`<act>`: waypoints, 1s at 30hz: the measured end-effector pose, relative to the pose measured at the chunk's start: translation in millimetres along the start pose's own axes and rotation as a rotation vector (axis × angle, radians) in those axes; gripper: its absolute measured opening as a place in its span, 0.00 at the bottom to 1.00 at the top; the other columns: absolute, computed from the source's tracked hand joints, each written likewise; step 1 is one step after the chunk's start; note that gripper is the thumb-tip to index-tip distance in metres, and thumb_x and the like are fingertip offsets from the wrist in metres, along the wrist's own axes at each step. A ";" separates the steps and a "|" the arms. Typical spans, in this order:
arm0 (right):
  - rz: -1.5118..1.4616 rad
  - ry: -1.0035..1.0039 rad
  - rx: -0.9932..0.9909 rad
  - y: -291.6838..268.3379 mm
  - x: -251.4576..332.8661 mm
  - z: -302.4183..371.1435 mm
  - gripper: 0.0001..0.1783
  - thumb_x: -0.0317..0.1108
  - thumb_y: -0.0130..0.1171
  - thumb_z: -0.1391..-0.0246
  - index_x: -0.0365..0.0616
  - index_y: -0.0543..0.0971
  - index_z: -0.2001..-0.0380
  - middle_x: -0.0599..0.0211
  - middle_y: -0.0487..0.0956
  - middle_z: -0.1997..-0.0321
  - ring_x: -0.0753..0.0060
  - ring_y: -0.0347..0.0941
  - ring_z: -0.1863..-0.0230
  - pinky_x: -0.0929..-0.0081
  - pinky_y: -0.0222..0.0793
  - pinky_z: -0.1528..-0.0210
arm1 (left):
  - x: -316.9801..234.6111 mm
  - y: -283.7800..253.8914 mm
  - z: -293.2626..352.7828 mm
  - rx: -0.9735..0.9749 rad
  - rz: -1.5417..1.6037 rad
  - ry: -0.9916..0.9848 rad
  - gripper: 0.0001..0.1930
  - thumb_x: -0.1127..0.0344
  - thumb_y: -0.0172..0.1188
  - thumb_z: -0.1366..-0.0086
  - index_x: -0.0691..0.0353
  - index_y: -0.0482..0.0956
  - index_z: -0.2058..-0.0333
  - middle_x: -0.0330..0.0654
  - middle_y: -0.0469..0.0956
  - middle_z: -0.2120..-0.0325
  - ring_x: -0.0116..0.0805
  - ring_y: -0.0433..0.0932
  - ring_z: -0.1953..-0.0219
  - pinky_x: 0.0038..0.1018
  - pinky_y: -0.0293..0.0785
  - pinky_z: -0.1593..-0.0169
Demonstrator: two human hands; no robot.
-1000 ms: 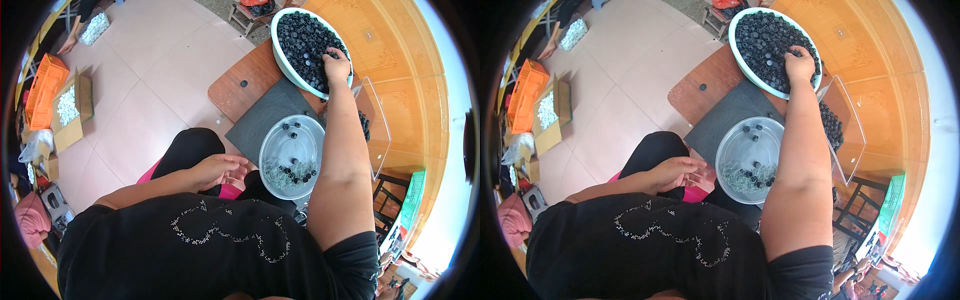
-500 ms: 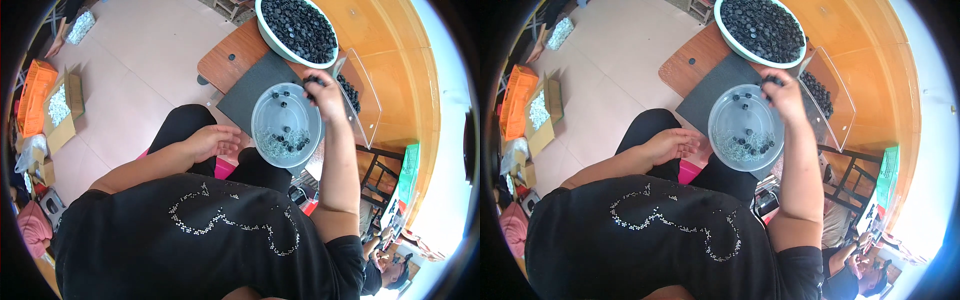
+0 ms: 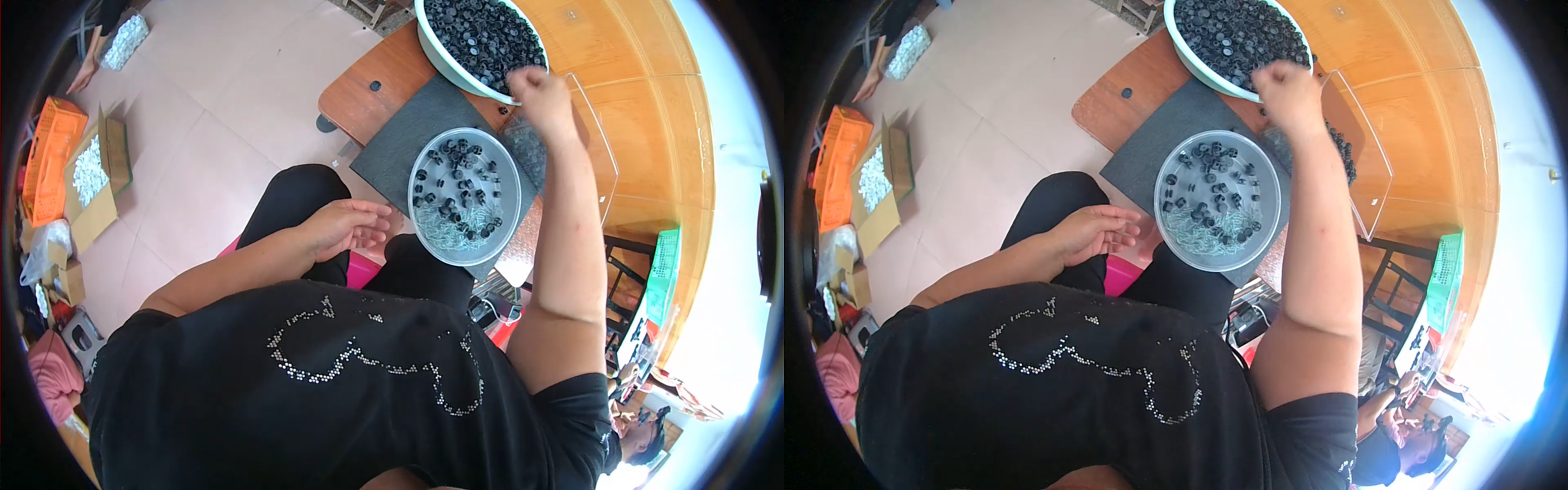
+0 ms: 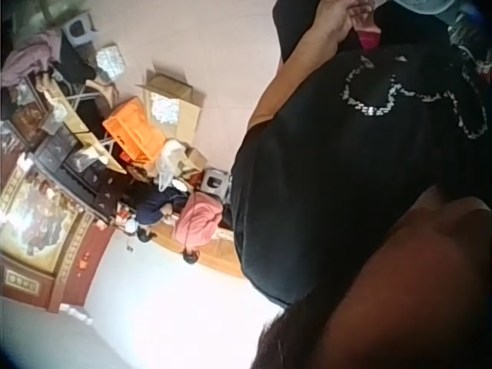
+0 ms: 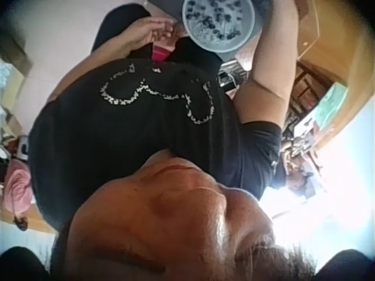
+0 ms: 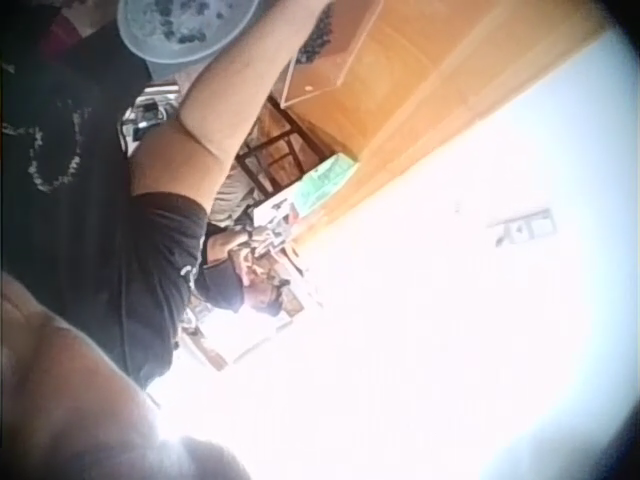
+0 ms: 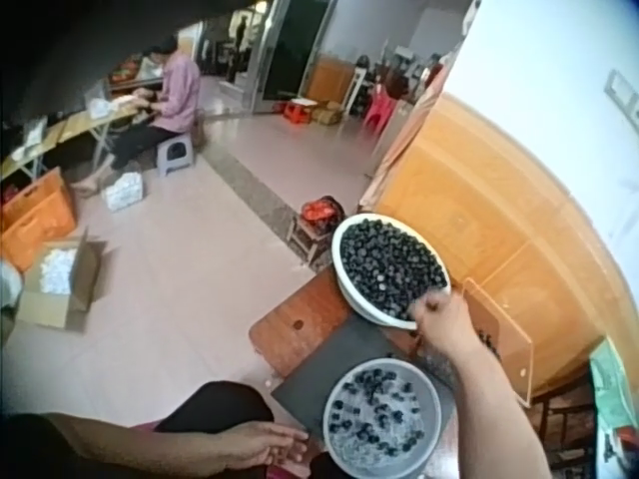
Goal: The person places black plastic caps into a tray with small metal pins, then repeatedly inserts the metal pins into the plastic caps by hand.
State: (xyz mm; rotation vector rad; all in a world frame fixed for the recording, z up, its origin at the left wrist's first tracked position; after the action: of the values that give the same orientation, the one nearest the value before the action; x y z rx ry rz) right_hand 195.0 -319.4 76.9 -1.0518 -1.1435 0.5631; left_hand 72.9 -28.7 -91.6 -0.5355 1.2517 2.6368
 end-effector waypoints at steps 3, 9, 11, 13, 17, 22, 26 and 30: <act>0.097 -0.232 -0.138 11.3 6.6 -50.4 0.21 0.50 0.58 0.53 0.48 0.81 0.61 0.56 0.81 0.66 0.61 0.78 0.60 0.67 0.71 0.54 | -1.1 0.1 -2.2 -0.011 0.002 -0.025 0.15 0.69 0.47 0.34 0.65 0.69 0.50 0.43 0.75 0.59 0.31 0.76 0.60 0.27 0.72 0.56; 0.384 -0.144 0.165 76.9 -7.5 -108.8 0.48 0.65 0.56 0.60 0.42 0.65 0.41 0.48 0.68 0.42 0.55 0.66 0.42 0.68 0.59 0.40 | -6.0 -2.2 -6.4 -0.032 0.034 -0.071 0.15 0.69 0.46 0.33 0.64 0.69 0.49 0.43 0.75 0.58 0.31 0.75 0.59 0.28 0.72 0.55; 0.477 -0.084 0.201 85.7 -3.9 -123.6 0.47 0.63 0.54 0.58 0.42 0.63 0.40 0.50 0.67 0.41 0.54 0.65 0.41 0.67 0.58 0.39 | -8.5 -2.3 -5.4 -0.021 0.055 -0.079 0.15 0.69 0.46 0.33 0.64 0.69 0.49 0.43 0.74 0.58 0.31 0.75 0.59 0.28 0.72 0.55; 0.591 -0.030 0.153 97.3 -5.3 -128.5 0.42 0.57 0.56 0.57 0.47 0.64 0.40 0.53 0.68 0.41 0.55 0.66 0.41 0.67 0.60 0.40 | -13.7 -0.5 -6.6 -0.035 0.071 -0.083 0.15 0.69 0.45 0.33 0.64 0.69 0.49 0.42 0.74 0.58 0.31 0.74 0.58 0.28 0.72 0.55; 0.587 -0.021 0.086 100.0 -6.9 -129.3 0.36 0.51 0.59 0.57 0.53 0.68 0.42 0.57 0.70 0.42 0.57 0.67 0.42 0.67 0.63 0.41 | -14.7 -3.0 -7.2 -0.028 0.112 -0.078 0.14 0.68 0.46 0.33 0.63 0.70 0.50 0.42 0.74 0.57 0.32 0.74 0.58 0.28 0.71 0.54; 0.137 -0.063 -0.196 77.8 -21.1 -121.9 0.19 0.45 0.63 0.62 0.51 0.81 0.63 0.57 0.80 0.60 0.57 0.75 0.54 0.67 0.68 0.50 | -13.8 -2.8 -3.6 -0.011 0.129 -0.065 0.16 0.68 0.45 0.33 0.63 0.67 0.48 0.42 0.75 0.57 0.31 0.74 0.58 0.27 0.70 0.54; -0.567 0.133 -0.381 56.2 -63.3 -129.7 0.09 0.35 0.62 0.59 0.46 0.82 0.72 0.65 0.80 0.72 0.72 0.73 0.71 0.75 0.69 0.66 | -14.9 0.7 -5.2 0.002 0.114 -0.070 0.16 0.68 0.45 0.33 0.64 0.67 0.48 0.43 0.75 0.57 0.30 0.74 0.58 0.26 0.70 0.54; -1.025 0.263 -0.222 27.6 -54.9 -115.5 0.08 0.30 0.56 0.52 0.43 0.74 0.66 0.65 0.75 0.73 0.71 0.70 0.77 0.73 0.65 0.77 | -9.7 -4.4 -4.1 -0.025 0.107 -0.065 0.16 0.69 0.45 0.34 0.65 0.68 0.49 0.44 0.75 0.58 0.31 0.75 0.59 0.28 0.72 0.54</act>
State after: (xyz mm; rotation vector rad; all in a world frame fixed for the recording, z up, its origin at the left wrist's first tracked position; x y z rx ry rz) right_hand 285.9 -396.0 22.3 -0.5665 -1.3417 -0.5045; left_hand 84.1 -29.1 -93.3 -0.3931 1.2636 2.7366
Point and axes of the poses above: each hand's wrist, its own z-axis away from the middle knuckle, its own y-axis out of the palm, x = y × z, the point moved 4 cm from there along -z, towards the middle knuckle
